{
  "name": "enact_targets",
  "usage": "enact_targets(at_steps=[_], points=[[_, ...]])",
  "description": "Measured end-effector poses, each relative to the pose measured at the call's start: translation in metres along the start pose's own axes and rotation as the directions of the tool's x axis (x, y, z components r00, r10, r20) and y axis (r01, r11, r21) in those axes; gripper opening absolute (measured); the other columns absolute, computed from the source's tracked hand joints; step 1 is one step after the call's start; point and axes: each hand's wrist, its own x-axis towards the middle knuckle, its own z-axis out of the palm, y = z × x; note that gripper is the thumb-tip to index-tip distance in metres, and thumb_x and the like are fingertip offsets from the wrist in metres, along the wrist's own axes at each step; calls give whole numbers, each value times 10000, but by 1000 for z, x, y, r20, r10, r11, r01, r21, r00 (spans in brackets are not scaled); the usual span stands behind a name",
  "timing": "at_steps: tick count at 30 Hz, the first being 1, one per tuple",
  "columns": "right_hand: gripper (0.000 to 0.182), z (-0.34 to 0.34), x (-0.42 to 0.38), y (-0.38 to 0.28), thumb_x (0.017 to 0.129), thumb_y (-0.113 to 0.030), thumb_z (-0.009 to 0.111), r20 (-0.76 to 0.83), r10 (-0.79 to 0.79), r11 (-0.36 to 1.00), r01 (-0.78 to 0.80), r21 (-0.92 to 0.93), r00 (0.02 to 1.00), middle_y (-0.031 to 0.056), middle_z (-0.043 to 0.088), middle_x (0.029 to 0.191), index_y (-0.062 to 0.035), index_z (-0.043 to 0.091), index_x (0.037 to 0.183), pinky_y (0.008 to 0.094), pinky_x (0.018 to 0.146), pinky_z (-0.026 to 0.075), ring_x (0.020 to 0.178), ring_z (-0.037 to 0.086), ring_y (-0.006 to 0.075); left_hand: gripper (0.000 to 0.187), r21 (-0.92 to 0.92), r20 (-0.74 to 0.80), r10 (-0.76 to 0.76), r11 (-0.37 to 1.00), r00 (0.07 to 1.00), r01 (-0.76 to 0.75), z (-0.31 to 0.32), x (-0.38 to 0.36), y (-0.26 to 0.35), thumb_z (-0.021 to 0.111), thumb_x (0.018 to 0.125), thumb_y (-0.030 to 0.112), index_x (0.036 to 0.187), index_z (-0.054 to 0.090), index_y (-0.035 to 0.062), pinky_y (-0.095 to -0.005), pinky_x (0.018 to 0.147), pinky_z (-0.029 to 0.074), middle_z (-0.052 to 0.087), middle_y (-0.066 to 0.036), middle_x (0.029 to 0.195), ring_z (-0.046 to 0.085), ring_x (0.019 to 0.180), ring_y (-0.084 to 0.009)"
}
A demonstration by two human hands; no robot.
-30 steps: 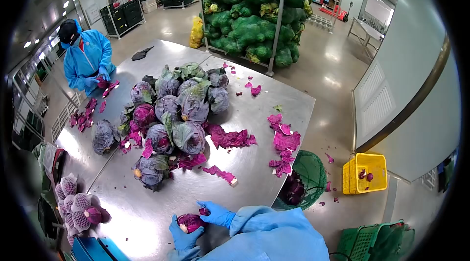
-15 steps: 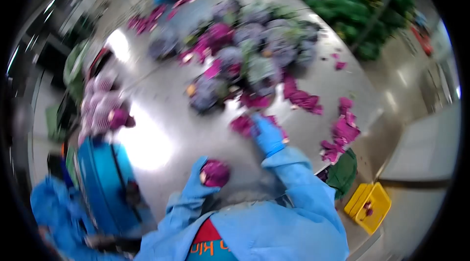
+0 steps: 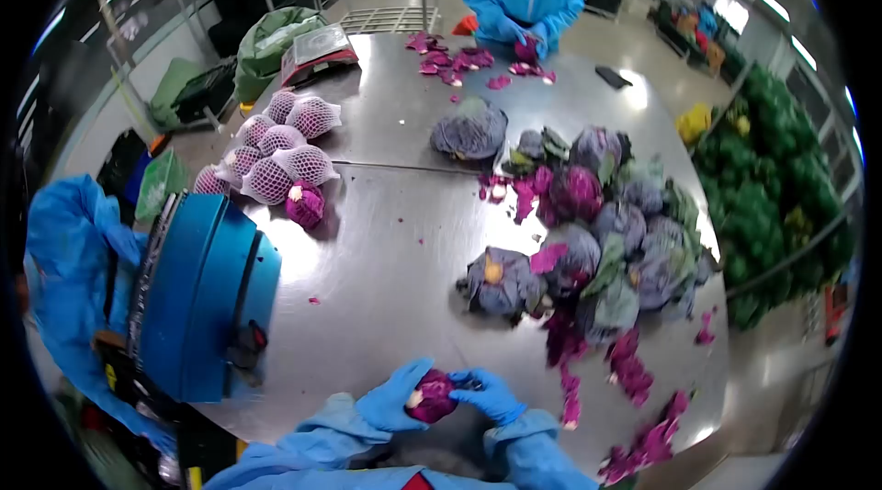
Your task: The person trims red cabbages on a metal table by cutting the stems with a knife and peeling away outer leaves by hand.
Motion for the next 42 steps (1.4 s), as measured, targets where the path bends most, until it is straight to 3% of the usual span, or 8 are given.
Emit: enact_targets(at_steps=[8,14,17,24,30,35,38,42], points=[[305,-11,37,11,807,-24,714,181,-55,982,20,188,982,115,616,1138,3,617,1095,320,959,448,1070,571,178,1103,-298,-13,-61,953,998,54,-14,3,-29,887,560,306,1416,262,0,-416,1097,303,338,-218,1397,360,1293,-377],[268,-3,42,-6,815,-50,714,183,-173,984,179,-16,968,82,633,1036,-31,643,1073,308,844,486,984,604,179,1123,-375,-10,-85,924,996,75,-21,-1,-39,898,568,350,1414,242,8,-396,1098,299,313,-197,1394,355,1299,-331],[280,0,42,-6,802,-72,723,196,-394,816,440,-374,898,90,642,989,-51,653,1073,291,788,497,943,623,193,1131,-439,-13,-103,894,995,87,-17,-4,-43,898,572,367,1415,232,13,-392,1100,294,311,-190,1396,354,1299,-317],[257,12,50,-16,763,-79,686,169,-620,520,563,-642,766,90,645,850,-112,657,1016,336,584,516,665,630,284,1122,-411,-23,-96,908,995,79,-16,0,-46,897,579,367,1411,230,18,-385,1098,293,303,-188,1400,351,1301,-308],[176,15,50,7,796,-108,679,1,-545,649,422,-633,838,120,628,846,-89,601,952,362,568,497,665,620,301,1148,-273,-156,-181,953,971,134,-6,-7,-43,899,586,333,1430,195,4,-396,1120,248,321,-174,1400,340,1305,-325],[48,27,38,-1,873,-114,618,-17,-594,606,434,-667,804,130,607,787,-73,595,878,375,547,456,607,577,288,886,-926,42,-562,289,826,244,8,-23,-10,859,654,170,1364,350,27,-361,1019,407,469,-108,1314,468,1209,-215],[53,45,32,-1,888,-115,611,-8,-697,603,580,-548,717,84,613,747,-63,609,879,339,508,431,556,560,215,611,-910,-114,-674,366,730,195,18,-18,-3,856,649,125,1172,555,34,-307,906,492,639,-53,1070,611,972,-146],[122,45,9,23,927,-139,571,-191,-262,957,229,-177,946,7,543,651,-41,614,867,231,434,376,494,503,96,722,-926,67,-625,251,777,282,17,-31,-11,850,662,161,1267,479,31,-330,956,463,588,-96,1187,563,1092,-175]])
